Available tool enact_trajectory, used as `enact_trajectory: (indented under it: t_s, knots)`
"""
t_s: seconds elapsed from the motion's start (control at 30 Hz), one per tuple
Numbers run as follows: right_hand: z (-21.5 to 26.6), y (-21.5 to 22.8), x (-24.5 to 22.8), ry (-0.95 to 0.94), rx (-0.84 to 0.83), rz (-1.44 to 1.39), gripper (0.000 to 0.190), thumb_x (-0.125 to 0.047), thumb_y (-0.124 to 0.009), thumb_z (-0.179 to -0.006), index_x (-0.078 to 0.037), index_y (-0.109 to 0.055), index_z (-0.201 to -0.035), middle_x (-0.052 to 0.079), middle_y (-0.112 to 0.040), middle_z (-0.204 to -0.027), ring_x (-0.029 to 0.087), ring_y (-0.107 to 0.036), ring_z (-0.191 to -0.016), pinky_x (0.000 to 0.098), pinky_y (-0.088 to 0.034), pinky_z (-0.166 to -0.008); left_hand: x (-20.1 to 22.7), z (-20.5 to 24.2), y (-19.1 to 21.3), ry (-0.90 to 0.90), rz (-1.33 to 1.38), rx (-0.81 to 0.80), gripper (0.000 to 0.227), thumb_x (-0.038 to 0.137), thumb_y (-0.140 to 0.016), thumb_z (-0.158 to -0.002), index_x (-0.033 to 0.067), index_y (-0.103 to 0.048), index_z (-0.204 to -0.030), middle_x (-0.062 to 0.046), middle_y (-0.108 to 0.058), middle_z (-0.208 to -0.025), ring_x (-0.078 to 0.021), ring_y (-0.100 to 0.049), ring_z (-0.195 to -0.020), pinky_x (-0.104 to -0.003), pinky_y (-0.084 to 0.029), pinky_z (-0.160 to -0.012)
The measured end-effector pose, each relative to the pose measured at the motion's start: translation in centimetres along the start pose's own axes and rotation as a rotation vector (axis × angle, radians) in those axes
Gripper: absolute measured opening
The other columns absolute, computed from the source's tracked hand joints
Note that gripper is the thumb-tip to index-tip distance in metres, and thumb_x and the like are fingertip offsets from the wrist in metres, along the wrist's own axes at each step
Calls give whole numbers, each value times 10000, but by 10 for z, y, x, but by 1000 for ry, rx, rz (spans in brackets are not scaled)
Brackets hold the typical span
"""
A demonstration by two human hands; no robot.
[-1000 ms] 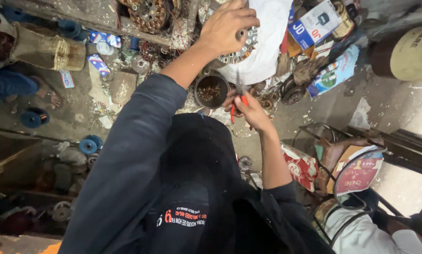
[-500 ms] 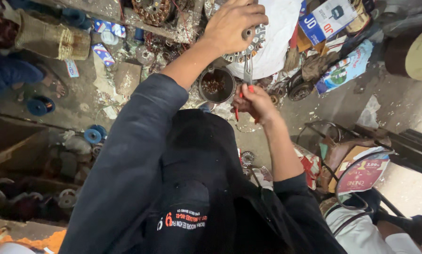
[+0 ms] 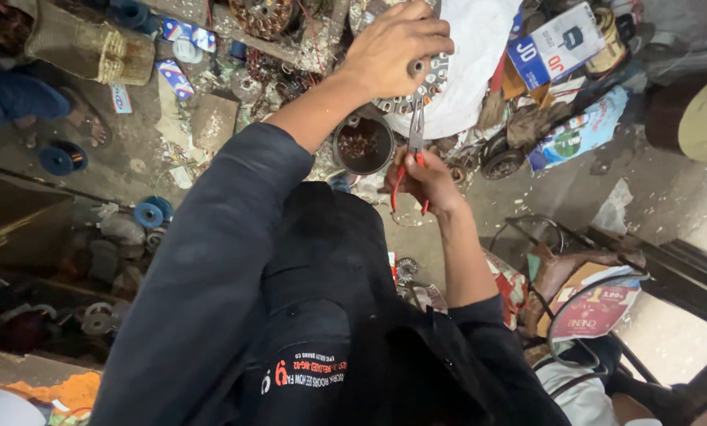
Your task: The person uses pliers to pull copper coils out of a circular metal stator component. They repeatedly grip the coils and extract them, dropping the pieces into a container below. The task is performed in a cluttered workshop environment.
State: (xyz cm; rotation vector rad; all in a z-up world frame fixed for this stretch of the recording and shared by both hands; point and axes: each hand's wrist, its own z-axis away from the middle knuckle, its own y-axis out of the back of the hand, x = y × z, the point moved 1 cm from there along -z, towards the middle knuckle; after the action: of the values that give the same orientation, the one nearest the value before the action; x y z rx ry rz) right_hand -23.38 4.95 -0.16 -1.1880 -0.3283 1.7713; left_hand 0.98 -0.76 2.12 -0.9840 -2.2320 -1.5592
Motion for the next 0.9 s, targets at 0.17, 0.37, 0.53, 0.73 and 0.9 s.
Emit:
enact_trajectory:
  t_s: [0.17,0.37,0.53,0.73,0.9]
  knots:
    - [0,15,-3,-129,126,2,222,-276,-584,-973,-55,-566,-985,61,-580,-871,217,-622,-850,431,-582,-853,0,-1,2,-2,-18,4,329,73,-675,-806,133,-737,-1124,1,-676,-1215,-253,-563,-1131,-422,-472,-973]
    - [0,23,-6,-67,52,104,381,-335,-544,-1146,-89,-461,-867,4,-428,-689,173,-497,-589,380,-516,-512,-3,5,-8,53,1,-27,349,77,-652,-824,145,-741,-1154,-23,-679,-1263,-265,-618,-1175,-447,-507,-949]
    - [-2,43,-82,-477,9,620,306,-341,-532,-1031,-114,-455,-841,-23,-398,-615,151,-447,-526,353,-446,-457,-3,4,-9,169,82,-107,386,80,-611,-849,177,-751,-1195,-43,-689,-1295,-275,-666,-1111,-458,-538,-897]
    - [-14,71,-88,-448,-263,779,378,-341,-564,-1134,-32,-532,-918,-12,-465,-714,124,-445,-635,306,-418,-577,-1,-6,3,42,49,-68,355,68,-630,-827,131,-741,-1159,-52,-703,-1287,-273,-612,-1230,-439,-491,-1012]
    - [11,60,-25,-56,-115,611,368,-277,-580,-1014,-45,-576,-1299,53,-690,-980,130,-667,-910,300,-561,-796,-2,2,2,31,-9,-27,338,58,-628,-824,138,-767,-1121,-27,-710,-1238,-254,-573,-1179,-417,-462,-1060]
